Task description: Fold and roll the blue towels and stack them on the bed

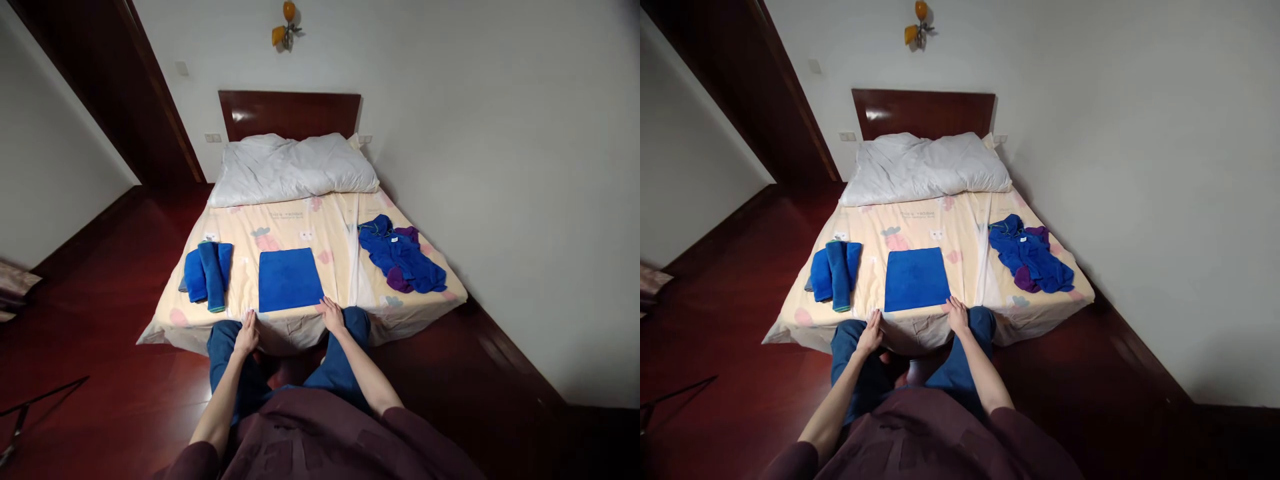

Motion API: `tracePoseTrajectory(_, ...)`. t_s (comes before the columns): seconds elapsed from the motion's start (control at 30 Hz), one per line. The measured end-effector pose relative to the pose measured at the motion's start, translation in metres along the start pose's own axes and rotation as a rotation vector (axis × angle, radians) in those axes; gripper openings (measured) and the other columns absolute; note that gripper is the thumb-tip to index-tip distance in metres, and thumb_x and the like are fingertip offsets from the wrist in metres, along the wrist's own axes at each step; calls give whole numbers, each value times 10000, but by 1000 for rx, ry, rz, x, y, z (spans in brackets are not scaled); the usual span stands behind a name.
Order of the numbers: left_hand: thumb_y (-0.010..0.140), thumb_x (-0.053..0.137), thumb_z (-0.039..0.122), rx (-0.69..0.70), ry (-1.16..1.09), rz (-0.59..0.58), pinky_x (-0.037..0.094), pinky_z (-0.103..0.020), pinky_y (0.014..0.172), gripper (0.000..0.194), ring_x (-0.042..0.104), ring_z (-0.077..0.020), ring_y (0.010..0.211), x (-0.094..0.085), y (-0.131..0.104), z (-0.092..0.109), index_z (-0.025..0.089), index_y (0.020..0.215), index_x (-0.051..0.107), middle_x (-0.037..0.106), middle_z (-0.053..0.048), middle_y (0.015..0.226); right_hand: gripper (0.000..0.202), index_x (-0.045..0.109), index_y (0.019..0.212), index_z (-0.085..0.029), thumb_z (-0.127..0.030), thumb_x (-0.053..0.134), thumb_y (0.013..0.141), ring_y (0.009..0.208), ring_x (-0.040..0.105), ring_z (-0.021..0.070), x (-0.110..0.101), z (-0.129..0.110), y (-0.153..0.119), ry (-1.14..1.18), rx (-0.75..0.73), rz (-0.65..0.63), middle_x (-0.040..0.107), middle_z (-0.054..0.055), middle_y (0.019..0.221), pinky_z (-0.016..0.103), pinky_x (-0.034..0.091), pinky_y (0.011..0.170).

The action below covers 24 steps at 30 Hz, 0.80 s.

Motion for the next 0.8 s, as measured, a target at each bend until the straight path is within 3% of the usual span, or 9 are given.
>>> tracePoseTrajectory(0.13,842,606,242,-271,-376,24,470,-452,1201,512,560,-298,1435,-22,1,-5,220,1351,662,670,-90,1449,490,766,1269,-163,-102,564,827,1291,682,261,-13,13,-3,212,85,101,750,138,1317,429,492,1183)
tracePoseTrajectory(0.23,890,664,328,-450,-742,98,584,-418,1047,347,721,-282,1209,-29,1,-9,187,1206,692,771,-123,1234,382,788,1165,-168,-184,572,850,1168,741,279,-14,25,-8,386,182,226,788,145,1203,461,548,1114)
tracePoseTrajectory(0.3,889,715,365,-514,-895,123,608,-388,981,320,760,-261,1102,-29,2,-10,168,1141,695,793,-135,1127,329,788,1115,-168,-244,593,861,1103,764,283,-10,28,-8,510,249,238,801,146,1152,470,570,1081)
tracePoseTrajectory(0.43,820,812,467,-541,-883,62,632,-363,862,403,787,-259,958,-26,9,-3,157,1060,717,801,-119,990,283,786,1027,-164,-322,635,846,1020,791,294,2,25,0,639,306,188,817,146,1081,460,637,963)
tracePoseTrajectory(0.57,776,843,498,-504,-814,32,638,-333,778,487,788,-273,958,-21,19,8,158,1104,722,797,-112,1025,388,767,1096,-138,-395,560,894,940,807,288,11,24,7,690,349,186,808,163,1116,411,684,778)
tracePoseTrajectory(0.7,857,800,422,-552,-797,71,640,-306,747,386,785,-238,927,-13,29,15,154,1111,693,783,-111,997,440,741,1172,-133,-422,587,878,1050,786,298,16,25,10,681,393,219,784,180,1199,420,672,840)
tracePoseTrajectory(0.8,915,761,399,-586,-789,71,643,-296,732,346,783,-207,874,-6,38,19,150,1127,650,768,-116,986,449,728,1167,-155,-469,625,864,1081,772,293,15,24,15,663,418,233,796,155,1142,423,648,907)
Point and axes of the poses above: each hand's wrist, its own y-axis towards the middle knuckle, its own x-axis out of the palm, z = x × y, the point moved 2 cm from there along y, towards the middle knuckle
